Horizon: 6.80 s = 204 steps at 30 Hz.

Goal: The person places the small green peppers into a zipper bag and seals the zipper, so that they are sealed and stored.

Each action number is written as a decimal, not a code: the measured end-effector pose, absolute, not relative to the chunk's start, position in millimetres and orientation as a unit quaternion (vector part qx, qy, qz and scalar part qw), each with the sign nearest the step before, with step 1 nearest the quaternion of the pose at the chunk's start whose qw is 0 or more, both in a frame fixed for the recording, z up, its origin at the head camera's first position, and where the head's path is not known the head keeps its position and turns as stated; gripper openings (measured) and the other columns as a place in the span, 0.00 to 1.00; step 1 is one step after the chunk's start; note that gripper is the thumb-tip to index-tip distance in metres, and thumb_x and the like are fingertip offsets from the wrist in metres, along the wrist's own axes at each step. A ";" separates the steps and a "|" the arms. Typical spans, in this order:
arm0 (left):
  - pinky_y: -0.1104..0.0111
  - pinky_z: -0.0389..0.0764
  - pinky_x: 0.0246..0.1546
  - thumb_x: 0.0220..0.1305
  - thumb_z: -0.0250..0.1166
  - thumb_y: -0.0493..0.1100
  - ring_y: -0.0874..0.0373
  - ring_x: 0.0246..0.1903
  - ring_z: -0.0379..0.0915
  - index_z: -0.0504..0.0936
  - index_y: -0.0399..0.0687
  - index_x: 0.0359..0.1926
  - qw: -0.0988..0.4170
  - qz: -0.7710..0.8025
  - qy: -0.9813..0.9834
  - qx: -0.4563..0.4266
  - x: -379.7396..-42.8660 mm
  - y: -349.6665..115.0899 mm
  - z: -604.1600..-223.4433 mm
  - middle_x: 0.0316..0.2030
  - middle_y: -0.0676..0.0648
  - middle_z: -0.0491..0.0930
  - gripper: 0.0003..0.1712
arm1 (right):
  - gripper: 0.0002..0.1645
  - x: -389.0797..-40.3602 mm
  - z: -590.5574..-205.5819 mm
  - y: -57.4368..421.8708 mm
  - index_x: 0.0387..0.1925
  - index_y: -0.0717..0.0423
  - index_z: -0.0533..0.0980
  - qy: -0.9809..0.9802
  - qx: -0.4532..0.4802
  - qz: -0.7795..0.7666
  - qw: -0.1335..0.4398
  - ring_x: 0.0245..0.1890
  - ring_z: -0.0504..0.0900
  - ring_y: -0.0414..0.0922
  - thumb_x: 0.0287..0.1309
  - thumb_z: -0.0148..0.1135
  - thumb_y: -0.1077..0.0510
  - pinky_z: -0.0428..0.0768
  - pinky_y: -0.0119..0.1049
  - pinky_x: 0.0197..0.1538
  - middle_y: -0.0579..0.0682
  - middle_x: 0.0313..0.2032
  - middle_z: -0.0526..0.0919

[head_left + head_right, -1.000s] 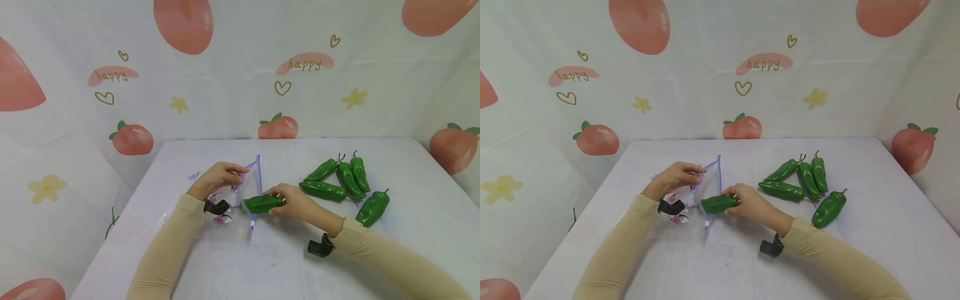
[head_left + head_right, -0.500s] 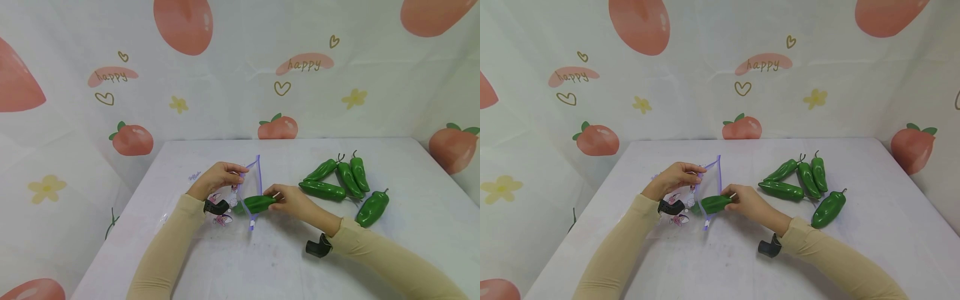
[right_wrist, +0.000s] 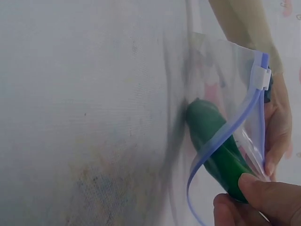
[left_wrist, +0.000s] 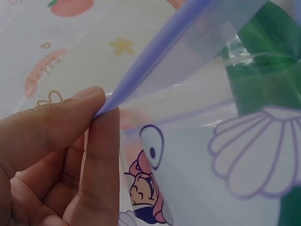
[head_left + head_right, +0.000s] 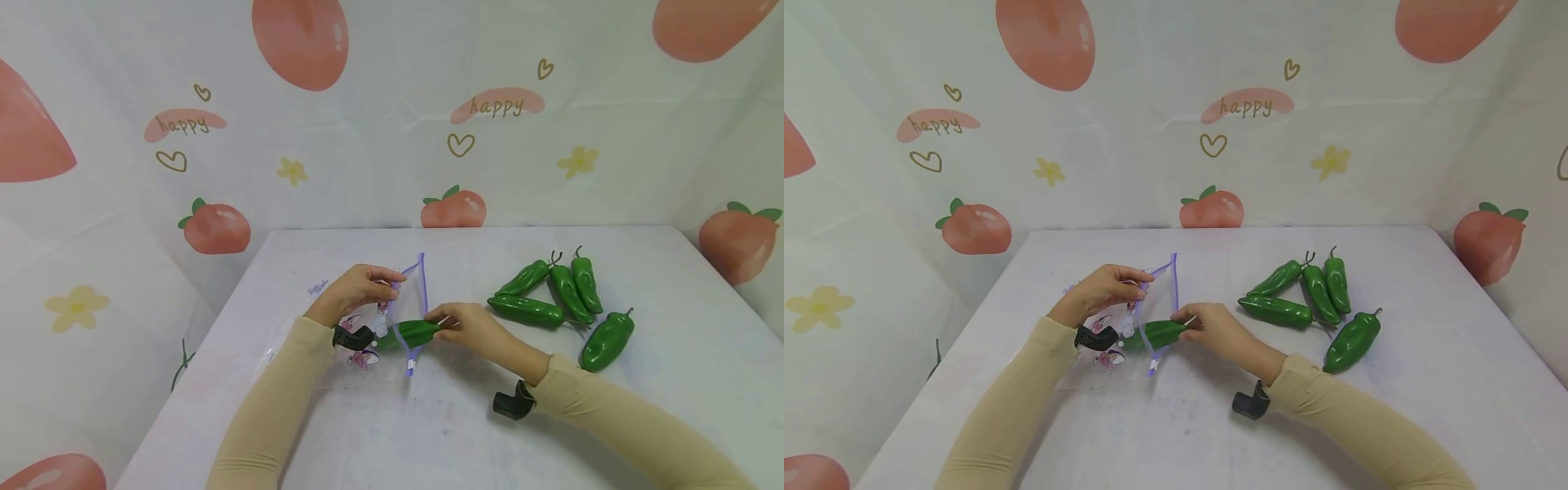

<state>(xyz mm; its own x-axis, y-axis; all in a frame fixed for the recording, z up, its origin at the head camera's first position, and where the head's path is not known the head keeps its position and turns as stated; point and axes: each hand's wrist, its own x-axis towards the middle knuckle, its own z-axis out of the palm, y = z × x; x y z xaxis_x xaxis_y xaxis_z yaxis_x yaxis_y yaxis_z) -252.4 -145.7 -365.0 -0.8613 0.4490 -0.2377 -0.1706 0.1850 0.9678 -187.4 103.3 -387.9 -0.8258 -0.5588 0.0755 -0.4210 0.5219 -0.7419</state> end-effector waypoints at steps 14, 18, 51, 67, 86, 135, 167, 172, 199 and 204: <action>0.72 0.77 0.35 0.62 0.62 0.28 0.60 0.29 0.72 0.71 0.25 0.60 0.253 0.626 0.731 0.099 -251.6 -144.6 -363.1 0.47 0.39 0.79 0.26 | 0.16 -189.6 -389.9 93.4 0.45 0.63 0.82 0.866 -0.307 -0.391 0.047 0.37 0.85 0.46 0.52 0.69 0.67 0.81 0.31 0.40 0.54 0.38 0.84; 0.72 0.77 0.34 0.61 0.62 0.28 0.60 0.28 0.72 0.72 0.25 0.60 0.253 0.628 0.729 0.098 -251.9 -144.5 -363.4 0.43 0.43 0.80 0.25 | 0.15 -189.9 -389.5 90.7 0.45 0.63 0.82 0.865 -0.298 -0.398 0.067 0.38 0.85 0.46 0.53 0.68 0.67 0.82 0.33 0.41 0.55 0.40 0.85; 0.72 0.77 0.29 0.59 0.62 0.26 0.60 0.23 0.71 0.75 0.26 0.57 0.240 0.631 0.731 0.099 -253.9 -142.1 -363.4 0.28 0.52 0.77 0.23 | 0.13 -187.6 -398.1 76.4 0.43 0.62 0.83 0.871 -0.307 -0.367 0.112 0.39 0.84 0.44 0.55 0.62 0.72 0.81 0.32 0.41 0.52 0.39 0.87; 0.72 0.77 0.28 0.59 0.62 0.25 0.60 0.22 0.70 0.72 0.23 0.58 0.242 0.638 0.726 0.091 -253.1 -141.2 -364.3 0.28 0.51 0.76 0.25 | 0.21 -189.7 -374.2 90.5 0.54 0.65 0.78 0.876 -0.283 -0.377 0.101 0.48 0.84 0.51 0.57 0.64 0.67 0.82 0.40 0.50 0.58 0.51 0.83; 0.71 0.77 0.29 0.60 0.62 0.26 0.59 0.22 0.71 0.70 0.22 0.59 0.244 0.633 0.728 0.102 -255.3 -146.1 -365.4 0.29 0.51 0.78 0.26 | 0.34 -187.0 -329.9 152.0 0.65 0.60 0.69 0.843 -0.292 -0.451 -0.001 0.61 0.74 0.54 0.57 0.67 0.63 0.75 0.40 0.58 0.57 0.64 0.73; 0.72 0.77 0.28 0.59 0.63 0.26 0.59 0.22 0.71 0.72 0.23 0.58 0.243 0.640 0.724 0.086 -252.8 -143.7 -363.3 0.28 0.51 0.78 0.25 | 0.46 -130.9 -385.0 285.8 0.72 0.70 0.49 0.959 -0.015 -0.284 -0.019 0.54 0.66 0.78 0.67 0.57 0.48 0.68 0.70 0.50 0.80 0.61 0.57; 0.71 0.77 0.28 0.60 0.63 0.27 0.57 0.23 0.71 0.71 0.22 0.59 0.246 0.632 0.725 0.115 -252.2 -147.7 -363.6 0.31 0.49 0.81 0.25 | 0.50 -135.5 -403.7 303.7 0.67 0.80 0.50 0.961 0.060 -0.268 0.014 0.50 0.60 0.78 0.65 0.59 0.45 0.70 0.70 0.46 0.88 0.56 0.48; 0.71 0.76 0.28 0.61 0.62 0.27 0.57 0.23 0.70 0.71 0.22 0.59 0.248 0.634 0.725 0.109 -252.4 -147.0 -363.0 0.31 0.50 0.81 0.25 | 0.56 -139.3 -406.1 304.2 0.67 0.82 0.45 0.958 0.071 -0.277 0.034 0.51 0.59 0.78 0.64 0.59 0.41 0.69 0.70 0.49 0.88 0.56 0.45; 0.72 0.76 0.28 0.61 0.62 0.27 0.58 0.23 0.70 0.71 0.22 0.59 0.248 0.635 0.724 0.107 -253.4 -146.9 -363.3 0.31 0.50 0.80 0.25 | 0.53 -142.3 -406.1 328.2 0.69 0.75 0.40 0.965 0.055 -0.217 0.138 0.46 0.67 0.69 0.65 0.57 0.47 0.72 0.65 0.46 0.86 0.59 0.53; 0.71 0.76 0.28 0.61 0.63 0.27 0.57 0.22 0.70 0.72 0.23 0.58 0.246 0.633 0.725 0.113 -252.6 -146.5 -362.9 0.31 0.50 0.80 0.24 | 0.48 -140.3 -404.6 337.2 0.69 0.74 0.46 0.968 0.049 -0.213 0.121 0.44 0.68 0.68 0.65 0.57 0.47 0.73 0.63 0.42 0.86 0.58 0.56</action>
<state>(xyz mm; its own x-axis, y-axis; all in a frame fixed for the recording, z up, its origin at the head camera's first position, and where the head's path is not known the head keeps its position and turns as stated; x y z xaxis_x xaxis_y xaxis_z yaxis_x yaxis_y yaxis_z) -252.6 -146.5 -362.9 -0.8532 0.4755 -0.2144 -0.1485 0.1727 0.9737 -140.3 337.2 -404.6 -0.9656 0.0440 -0.2561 0.1474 0.9044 -0.4004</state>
